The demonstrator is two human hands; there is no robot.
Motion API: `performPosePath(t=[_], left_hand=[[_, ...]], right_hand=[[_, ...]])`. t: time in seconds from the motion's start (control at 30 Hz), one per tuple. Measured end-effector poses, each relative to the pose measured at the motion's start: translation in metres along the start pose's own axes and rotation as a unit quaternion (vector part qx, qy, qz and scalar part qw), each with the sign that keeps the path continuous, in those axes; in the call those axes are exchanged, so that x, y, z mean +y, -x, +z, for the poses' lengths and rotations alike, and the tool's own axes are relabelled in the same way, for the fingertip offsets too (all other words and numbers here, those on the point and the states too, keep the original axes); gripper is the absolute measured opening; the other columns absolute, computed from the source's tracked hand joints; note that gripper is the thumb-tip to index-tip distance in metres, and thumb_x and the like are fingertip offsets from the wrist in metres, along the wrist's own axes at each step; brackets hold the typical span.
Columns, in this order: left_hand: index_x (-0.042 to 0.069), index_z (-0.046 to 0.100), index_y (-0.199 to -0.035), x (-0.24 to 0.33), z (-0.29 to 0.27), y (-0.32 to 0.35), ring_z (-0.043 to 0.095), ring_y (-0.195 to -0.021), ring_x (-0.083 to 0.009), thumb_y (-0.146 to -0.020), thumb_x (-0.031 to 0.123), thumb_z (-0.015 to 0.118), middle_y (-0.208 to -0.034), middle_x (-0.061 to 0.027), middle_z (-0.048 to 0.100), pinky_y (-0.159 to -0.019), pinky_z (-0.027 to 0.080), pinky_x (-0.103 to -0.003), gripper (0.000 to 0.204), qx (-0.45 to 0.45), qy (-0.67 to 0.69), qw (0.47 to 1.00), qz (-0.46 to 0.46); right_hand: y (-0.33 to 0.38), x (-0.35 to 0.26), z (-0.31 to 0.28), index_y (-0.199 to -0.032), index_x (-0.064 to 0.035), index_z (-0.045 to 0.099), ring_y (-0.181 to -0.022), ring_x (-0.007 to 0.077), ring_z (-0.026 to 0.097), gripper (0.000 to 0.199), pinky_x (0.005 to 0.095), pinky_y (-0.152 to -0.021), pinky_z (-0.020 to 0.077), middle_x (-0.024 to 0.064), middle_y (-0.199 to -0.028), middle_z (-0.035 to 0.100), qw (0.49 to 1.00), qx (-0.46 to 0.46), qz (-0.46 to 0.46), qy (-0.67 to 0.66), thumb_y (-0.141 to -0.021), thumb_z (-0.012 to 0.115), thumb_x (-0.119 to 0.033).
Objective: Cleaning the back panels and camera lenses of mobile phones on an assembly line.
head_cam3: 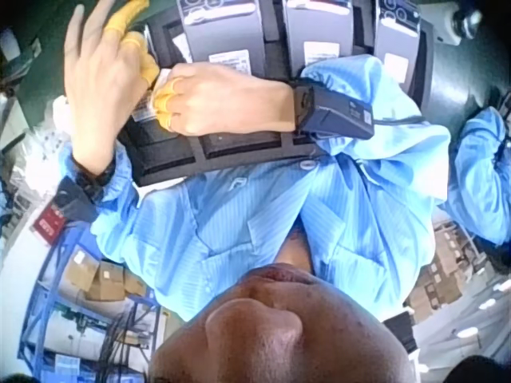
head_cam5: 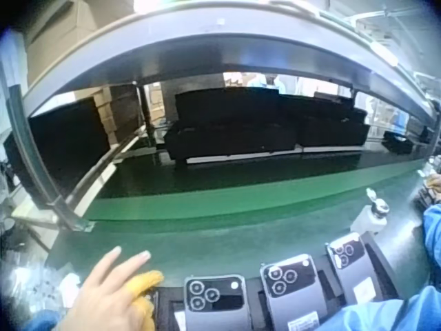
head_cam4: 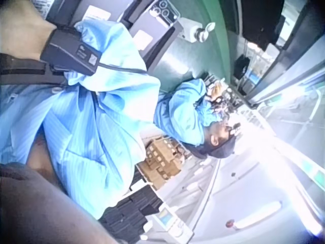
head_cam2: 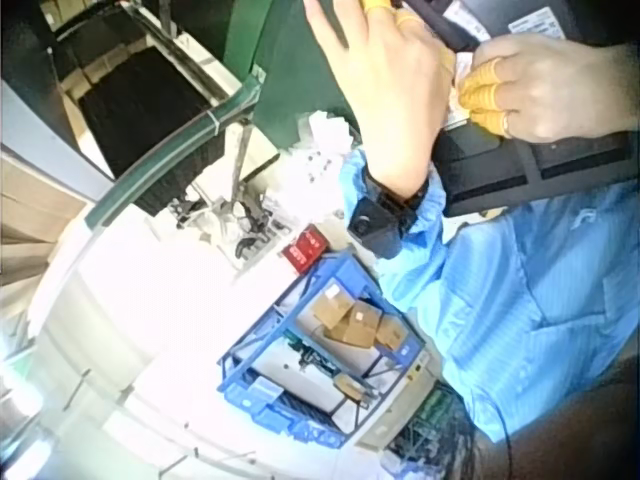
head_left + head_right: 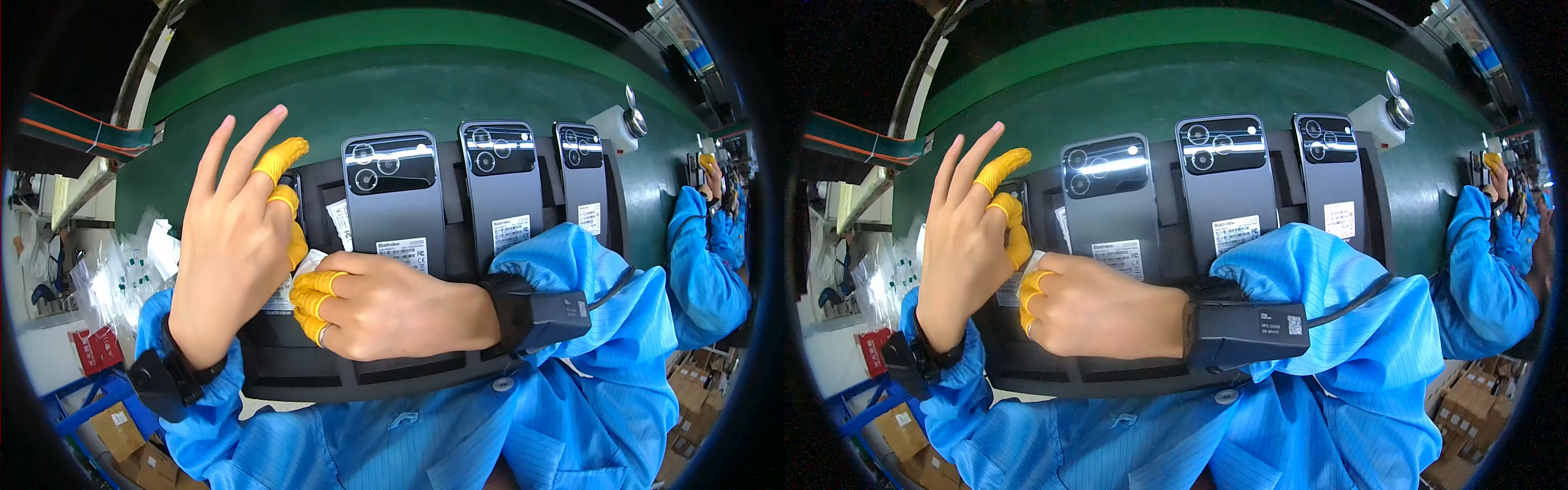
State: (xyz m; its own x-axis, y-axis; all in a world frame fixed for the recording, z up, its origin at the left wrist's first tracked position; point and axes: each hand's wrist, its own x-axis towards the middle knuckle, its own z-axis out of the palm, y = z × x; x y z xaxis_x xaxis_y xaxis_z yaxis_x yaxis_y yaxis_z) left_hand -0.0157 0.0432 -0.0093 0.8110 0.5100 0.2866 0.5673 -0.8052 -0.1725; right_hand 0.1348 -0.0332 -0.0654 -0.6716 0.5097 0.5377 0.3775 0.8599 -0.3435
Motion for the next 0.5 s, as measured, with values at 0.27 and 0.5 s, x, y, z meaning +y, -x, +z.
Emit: performPosePath(t=[0.27,0.5], left_hand=[[-0.006,0.060,-0.062,-0.022,0.001,0.004,0.049,-0.123,-0.0320,-0.056,0.000,0.063,-0.104,-0.0174,0.063,-0.109,0.033,-0.053,0.010,0.017,0.024,0.999,0.027],[0.002,0.062,-0.077,-0.024,-0.008,0.017,0.036,-0.135,-0.0373,-0.061,0.001,0.075,-0.131,-0.0169,0.052,-0.112,0.029,-0.053,0.021,-0.011,0.080,0.996,-0.031]], right_hand=[[-0.003,0.001,0.000,-0.073,-0.0057,0.068,-0.088,0.0212,0.065,0.011,0.0339,-0.087,0.0502,0.0071,-0.079,0.065,1.000,-0.008,-0.010,-0.001,-0.065,0.067,-0.013],[0.000,0.003,-0.002,-0.076,-0.0055,0.069,-0.085,0.0196,0.065,0.011,0.0341,-0.089,0.0506,0.0076,-0.087,0.068,1.000,0.000,-0.010,0.012,-0.066,0.068,-0.011]])
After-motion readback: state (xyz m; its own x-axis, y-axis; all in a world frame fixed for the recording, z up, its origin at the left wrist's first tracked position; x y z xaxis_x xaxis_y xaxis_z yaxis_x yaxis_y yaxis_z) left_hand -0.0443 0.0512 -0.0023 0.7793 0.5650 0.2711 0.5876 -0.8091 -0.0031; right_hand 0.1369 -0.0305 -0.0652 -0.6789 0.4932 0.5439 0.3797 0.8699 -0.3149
